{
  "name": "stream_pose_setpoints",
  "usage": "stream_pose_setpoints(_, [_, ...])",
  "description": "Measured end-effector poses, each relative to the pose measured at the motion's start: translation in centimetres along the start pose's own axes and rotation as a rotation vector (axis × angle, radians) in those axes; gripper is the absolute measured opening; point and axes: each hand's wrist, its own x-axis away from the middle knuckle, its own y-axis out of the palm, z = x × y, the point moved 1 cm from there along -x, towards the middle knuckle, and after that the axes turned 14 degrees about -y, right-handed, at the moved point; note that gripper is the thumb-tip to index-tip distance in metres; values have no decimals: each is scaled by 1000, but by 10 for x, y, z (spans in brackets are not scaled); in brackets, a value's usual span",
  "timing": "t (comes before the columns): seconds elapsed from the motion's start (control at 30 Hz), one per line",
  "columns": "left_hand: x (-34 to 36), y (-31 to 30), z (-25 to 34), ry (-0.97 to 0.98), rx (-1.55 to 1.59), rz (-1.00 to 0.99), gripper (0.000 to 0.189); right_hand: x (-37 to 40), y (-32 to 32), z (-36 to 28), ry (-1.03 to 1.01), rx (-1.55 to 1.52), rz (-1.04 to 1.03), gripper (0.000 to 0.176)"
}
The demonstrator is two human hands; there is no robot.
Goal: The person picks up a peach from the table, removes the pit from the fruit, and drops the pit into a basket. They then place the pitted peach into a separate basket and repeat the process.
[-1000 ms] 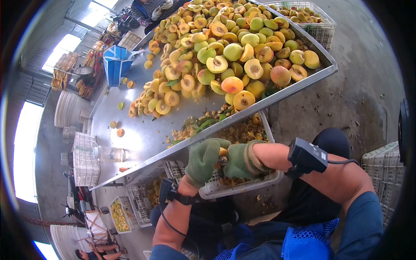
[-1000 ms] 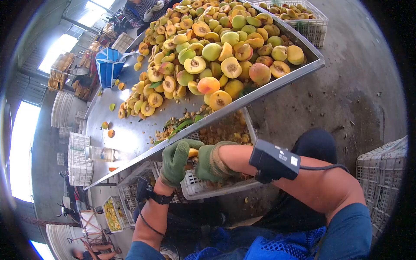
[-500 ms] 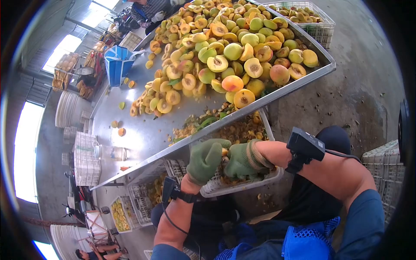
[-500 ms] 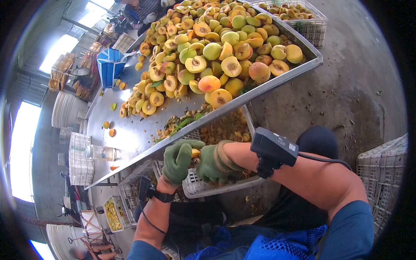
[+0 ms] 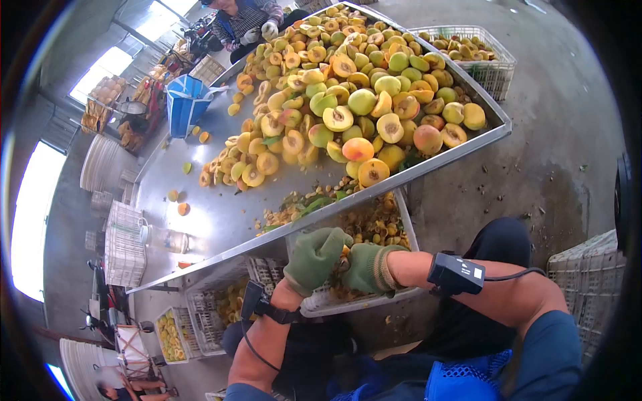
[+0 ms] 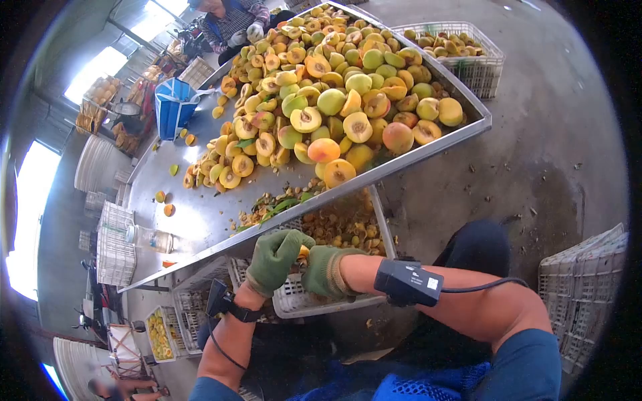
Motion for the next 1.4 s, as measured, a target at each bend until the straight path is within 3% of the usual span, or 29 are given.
stream_pose_setpoints(0.03, [0, 0, 3, -37, 10, -3, 45, 7, -9, -15, 174, -176, 6, 30])
stream_pose_setpoints(0.1, [1, 0, 3, -1, 29, -28, 43, 22, -22, -34, 94, -230, -107, 25])
stream_pose_setpoints(0.17, [2, -4, -3, 64, 39, -50, 38, 30, -36, -41, 145, -430, -165, 25])
stream_pose_setpoints(0.27, [2, -5, -3, 160, 331, -43, 55, 34, -46, -40, 151, -646, -172, 25])
stream_pose_setpoints(0.37, [8, -6, -7, 121, 428, -1, 59, 38, -55, -50, 97, -831, -102, 23])
stream_pose_setpoints(0.47, [9, -4, -12, 44, 566, -169, 47, 36, -62, -52, 367, -1004, -193, 17])
stream_pose_setpoints(0.67, [14, -15, 1, 64, 252, -137, 53, 40, -66, -55, 265, -925, -143, 19])
stream_pose_setpoints(0.77, [10, -15, -5, 179, 137, -104, 46, 28, -69, -59, 341, -701, -206, 15])
stream_pose_setpoints(0.87, [7, -15, -5, 323, 29, -77, 40, 34, -72, -68, 351, -728, -140, 22])
stream_pose_setpoints(0.97, [0, -13, -2, 466, -174, 7, 36, 31, -70, -68, 238, -555, -80, 26])
stream_pose_setpoints(1.07, [-3, -10, 1, 421, -187, -6, 31, 24, -56, -55, 188, -465, -58, 28])
stream_pose_setpoints(1.13, [-5, -13, 8, 408, -300, -82, 27, 7, -11, 4, -118, -147, -21, 25])
stream_pose_setpoints(1.17, [-6, -13, 10, 401, -356, -123, 25, 6, -11, 3, -267, 11, -1, 25])
stream_pose_setpoints(1.2, [-9, -12, 11, 466, -384, -100, 24, 7, -13, 5, -358, 84, -118, 23])
stream_pose_setpoints(1.27, [-11, -10, 11, 589, -441, -54, 21, 9, -13, 8, -283, -5, -121, 22])
stream_pose_setpoints(1.4, [-12, -7, 9, 619, -527, 3, 21, 14, -23, -3, -78, -183, -140, 20])
